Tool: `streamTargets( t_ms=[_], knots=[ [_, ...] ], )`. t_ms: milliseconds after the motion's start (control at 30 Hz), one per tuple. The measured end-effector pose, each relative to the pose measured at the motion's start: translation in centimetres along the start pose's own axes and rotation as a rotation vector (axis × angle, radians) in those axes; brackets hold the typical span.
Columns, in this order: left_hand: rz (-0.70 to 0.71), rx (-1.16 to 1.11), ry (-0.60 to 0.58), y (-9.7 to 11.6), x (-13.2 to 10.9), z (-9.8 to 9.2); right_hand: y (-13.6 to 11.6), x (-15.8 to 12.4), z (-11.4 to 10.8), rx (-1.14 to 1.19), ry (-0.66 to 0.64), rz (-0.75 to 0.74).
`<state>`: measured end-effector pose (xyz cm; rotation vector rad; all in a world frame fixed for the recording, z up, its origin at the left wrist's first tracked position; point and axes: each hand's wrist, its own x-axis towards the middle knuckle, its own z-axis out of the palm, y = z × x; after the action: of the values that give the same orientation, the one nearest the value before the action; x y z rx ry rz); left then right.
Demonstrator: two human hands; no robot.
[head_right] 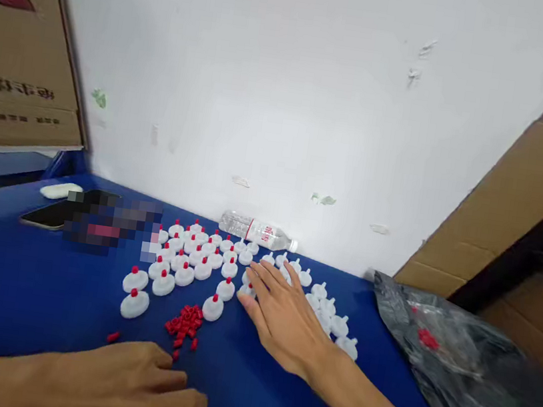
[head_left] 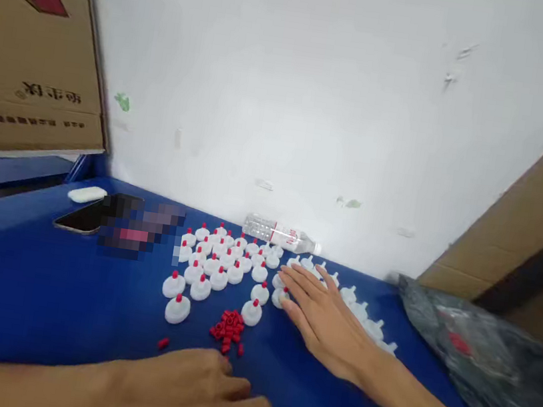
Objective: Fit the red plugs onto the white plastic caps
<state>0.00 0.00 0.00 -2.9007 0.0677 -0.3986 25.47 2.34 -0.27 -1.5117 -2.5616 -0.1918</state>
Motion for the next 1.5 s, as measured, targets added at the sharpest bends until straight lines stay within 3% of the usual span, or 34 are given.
streamTargets(
  t_ms=[200, 500, 733, 867, 1100, 1500],
  knots=[
    [-0.004, 0.025, 0.065, -0.5, 0.5, 0.2, 1.0, -2.2, -0.1, -0.010, 0.081, 0.033],
    [-0.157, 0.044, 0.208, -0.9, -0.2, 0.4, 0.1, -5.7, 0.4, -0.052, 0.249, 0.040],
    [-0.262, 0.055, 0.285, -2.6, -0.9, 1.1, 0.2, -5.0, 2.1, -0.056, 0.318, 0.027],
    [-0.291, 0.073, 0.282, -3.0, -1.3, 1.7, -0.8, -5.0, 1.8, -0.004, 0.362, -0.065],
    [-0.299, 0.067, 0.430, -3.1, -0.9, 1.7, -2.6, -5.5, 0.7, -0.034, 0.463, -0.170],
    [-0.273, 0.008, 0.360, -2.2, -1.2, 1.6, -3.9, -5.1, 0.3, 0.113, 0.539, -0.229]
  ],
)
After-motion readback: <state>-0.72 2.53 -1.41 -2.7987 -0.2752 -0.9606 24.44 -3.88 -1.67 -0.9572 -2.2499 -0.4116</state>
